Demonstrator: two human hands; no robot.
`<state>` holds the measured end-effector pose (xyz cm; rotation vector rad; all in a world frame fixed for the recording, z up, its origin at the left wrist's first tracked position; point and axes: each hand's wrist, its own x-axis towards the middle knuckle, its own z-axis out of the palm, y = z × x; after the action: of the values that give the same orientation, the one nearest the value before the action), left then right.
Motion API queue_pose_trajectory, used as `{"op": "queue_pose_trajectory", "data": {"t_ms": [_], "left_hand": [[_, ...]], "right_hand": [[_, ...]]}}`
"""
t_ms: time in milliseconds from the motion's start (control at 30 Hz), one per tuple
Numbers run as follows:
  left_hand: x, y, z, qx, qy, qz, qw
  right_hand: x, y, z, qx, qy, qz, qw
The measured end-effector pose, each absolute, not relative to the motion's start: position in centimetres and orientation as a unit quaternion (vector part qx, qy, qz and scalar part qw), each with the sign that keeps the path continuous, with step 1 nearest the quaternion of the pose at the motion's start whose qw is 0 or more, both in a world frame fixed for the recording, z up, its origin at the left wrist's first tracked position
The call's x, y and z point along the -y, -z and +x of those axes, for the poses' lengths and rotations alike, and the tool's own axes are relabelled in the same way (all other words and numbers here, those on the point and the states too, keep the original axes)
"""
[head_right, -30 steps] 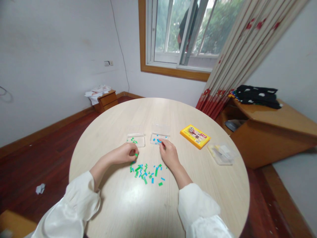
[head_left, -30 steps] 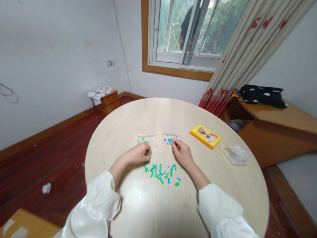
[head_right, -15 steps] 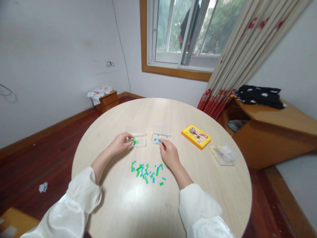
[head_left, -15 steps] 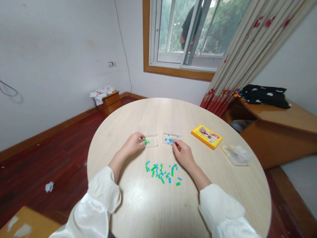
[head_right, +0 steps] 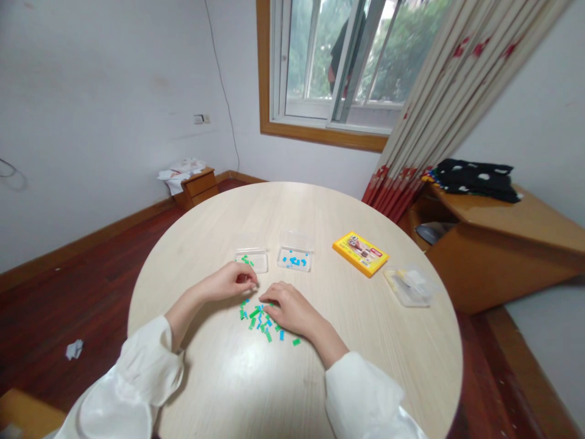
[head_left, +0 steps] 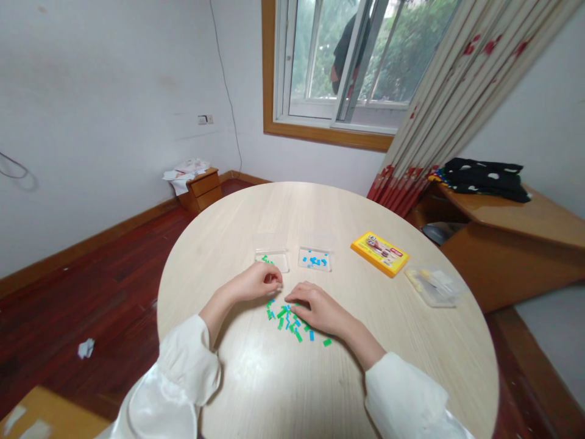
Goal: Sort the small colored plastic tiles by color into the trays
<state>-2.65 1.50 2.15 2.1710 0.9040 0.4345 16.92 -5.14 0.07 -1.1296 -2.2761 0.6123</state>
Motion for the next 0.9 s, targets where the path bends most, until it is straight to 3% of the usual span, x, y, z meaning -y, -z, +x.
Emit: {"op": "queue_pose_trajectory", "data": {"t_ms": [367,900], "left_hand": [[-1.7,-1.7,-3.5,-0.33,-0.04,0.867,0.371],[-1.7,-0.9,-3.3,-0.302,-0.038,0.873,0.381]], "right_hand": [[5.4,-0.2,16.8,0.851,-0.217,-0.421,0.226],[5.4,0.2,16.0,0.845,-0.206,-0.445,0.211]]}}
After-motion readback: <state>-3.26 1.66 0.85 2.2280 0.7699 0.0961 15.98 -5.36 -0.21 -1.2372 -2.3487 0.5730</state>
